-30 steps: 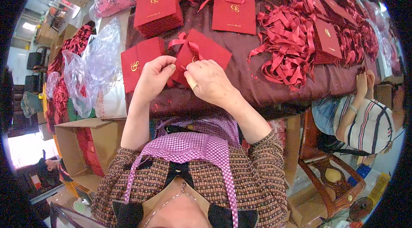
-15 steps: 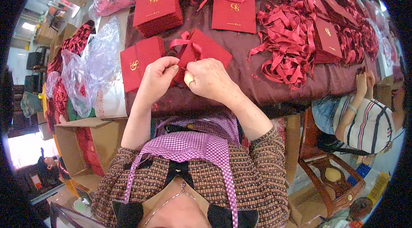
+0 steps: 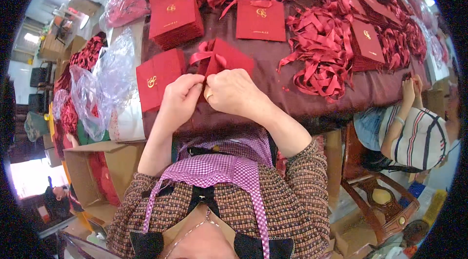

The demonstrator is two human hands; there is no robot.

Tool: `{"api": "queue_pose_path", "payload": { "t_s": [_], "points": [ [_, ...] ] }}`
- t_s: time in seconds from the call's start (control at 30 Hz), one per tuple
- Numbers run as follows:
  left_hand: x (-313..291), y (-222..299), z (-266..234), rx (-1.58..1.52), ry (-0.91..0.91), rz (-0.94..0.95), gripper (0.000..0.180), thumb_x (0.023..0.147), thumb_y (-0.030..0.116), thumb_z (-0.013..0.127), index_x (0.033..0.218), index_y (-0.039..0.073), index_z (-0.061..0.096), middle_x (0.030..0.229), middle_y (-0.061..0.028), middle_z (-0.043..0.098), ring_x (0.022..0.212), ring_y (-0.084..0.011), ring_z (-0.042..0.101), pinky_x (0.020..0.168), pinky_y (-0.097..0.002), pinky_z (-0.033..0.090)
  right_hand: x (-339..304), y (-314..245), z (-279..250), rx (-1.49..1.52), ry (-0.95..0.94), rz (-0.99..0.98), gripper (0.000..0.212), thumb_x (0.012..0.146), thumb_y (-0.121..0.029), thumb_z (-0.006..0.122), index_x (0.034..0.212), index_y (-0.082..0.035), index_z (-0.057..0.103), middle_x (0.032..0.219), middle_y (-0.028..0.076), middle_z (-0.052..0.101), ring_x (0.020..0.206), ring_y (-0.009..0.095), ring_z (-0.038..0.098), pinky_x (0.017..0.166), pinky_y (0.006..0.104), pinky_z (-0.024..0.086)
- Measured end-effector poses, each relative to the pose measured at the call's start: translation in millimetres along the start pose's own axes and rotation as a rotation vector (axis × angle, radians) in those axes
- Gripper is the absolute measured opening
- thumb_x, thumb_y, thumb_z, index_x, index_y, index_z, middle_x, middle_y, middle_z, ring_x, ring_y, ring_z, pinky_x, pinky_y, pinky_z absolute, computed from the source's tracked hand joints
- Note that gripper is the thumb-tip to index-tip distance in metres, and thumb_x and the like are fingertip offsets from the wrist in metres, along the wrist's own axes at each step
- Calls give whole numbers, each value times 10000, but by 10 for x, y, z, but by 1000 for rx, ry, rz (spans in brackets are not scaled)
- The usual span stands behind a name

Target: The person ties red ribbons onto small red gift bags by hand in an assembly line setting.

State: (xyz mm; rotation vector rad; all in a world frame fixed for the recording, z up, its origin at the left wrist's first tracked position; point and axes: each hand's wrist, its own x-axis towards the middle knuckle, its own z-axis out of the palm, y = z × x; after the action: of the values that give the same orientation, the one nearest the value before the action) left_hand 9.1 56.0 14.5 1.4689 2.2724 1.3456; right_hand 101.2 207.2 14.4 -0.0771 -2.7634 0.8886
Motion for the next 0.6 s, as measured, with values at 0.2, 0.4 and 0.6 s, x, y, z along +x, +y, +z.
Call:
{"api": "queue_pose_path", "payload": {
  "t_s": [0.2,0.4,0.6],
  "points": [
    [22,-87,-144,-146,-138,56,158,839,-20,604,994,-40,627,861,-138,587,809,-280,616,710,-341,495,-88,129,-103,206,-74,-119,163,778,-158,552,691,-24,582,696,196,618,683,399,611,619,504,459],
    [29,-76,-88,-188,-203,80,90,799,-45,603,889,-50,602,808,-122,554,761,-261,587,682,-331,479,-197,11,-219,24,-193,-100,240,847,-219,568,714,-24,610,698,205,633,730,385,643,668,496,489],
    [22,-24,-81,-179,-207,141,80,780,-41,601,860,-46,597,785,-124,552,732,-268,574,667,-335,474,-203,-12,-568,14,-30,-128,204,797,-201,710,939,-62,660,914,114,659,908,319,623,799,426,480]
  ]
}}
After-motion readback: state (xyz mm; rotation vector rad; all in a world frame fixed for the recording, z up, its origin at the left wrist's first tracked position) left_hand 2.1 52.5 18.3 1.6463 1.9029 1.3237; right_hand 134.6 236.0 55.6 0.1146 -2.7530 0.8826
